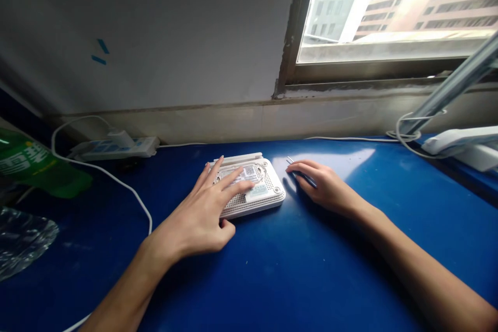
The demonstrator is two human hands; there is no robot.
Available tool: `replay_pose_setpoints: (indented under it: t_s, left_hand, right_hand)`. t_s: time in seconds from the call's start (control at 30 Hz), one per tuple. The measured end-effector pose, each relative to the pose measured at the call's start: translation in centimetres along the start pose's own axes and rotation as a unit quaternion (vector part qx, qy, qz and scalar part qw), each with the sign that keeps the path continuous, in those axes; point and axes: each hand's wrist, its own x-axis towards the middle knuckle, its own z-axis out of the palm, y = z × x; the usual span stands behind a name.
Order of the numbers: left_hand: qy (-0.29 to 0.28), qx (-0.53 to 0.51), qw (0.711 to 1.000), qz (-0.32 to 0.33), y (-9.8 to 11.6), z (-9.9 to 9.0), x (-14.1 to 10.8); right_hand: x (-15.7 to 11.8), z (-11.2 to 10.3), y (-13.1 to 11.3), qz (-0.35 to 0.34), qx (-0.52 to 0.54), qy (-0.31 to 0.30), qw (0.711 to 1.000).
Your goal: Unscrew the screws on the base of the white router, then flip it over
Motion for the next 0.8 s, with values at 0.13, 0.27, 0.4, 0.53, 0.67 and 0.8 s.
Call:
replay_pose_setpoints:
  t_s: [0.13,0.27,0.4,0.53,0.67,0.8]
  left_hand:
    - [0.037,0.011,0.999,-0.009,0.3,0.4,0.7]
    - [0.078,0.034,0.996,-0.021,1.2,1.4,2.1]
    - [0.079,0.045,0.995,-0.032,1.2,2.2,3.3]
    - [0.096,0.035,0.994,-0.035,0.9,2.0,3.6]
    - [0.104,0.022,0.993,-0.044,0.8,1.2,3.2]
    - [0.131,-0.011,0.989,-0.068,0.8,0.3,2.9]
  right_hand:
    - [-0.1,0.2,0.3,-0.002,-0.007,-0.007,1.0]
    - [0.0,0.2,0.0,-0.011,-0.01,-0.006,1.0]
    - [0.4,0.1,-0.6,-0.033,-0.017,0.01,0.999]
    - [0.6,-0.3,-1.3,-0.051,-0.043,0.056,0.996]
    - [0.6,-0.8,-1.9,-0.051,-0.065,0.09,0.992]
    - [0.7,-0.9,-2.4,-0.053,-0.063,0.111,0.99]
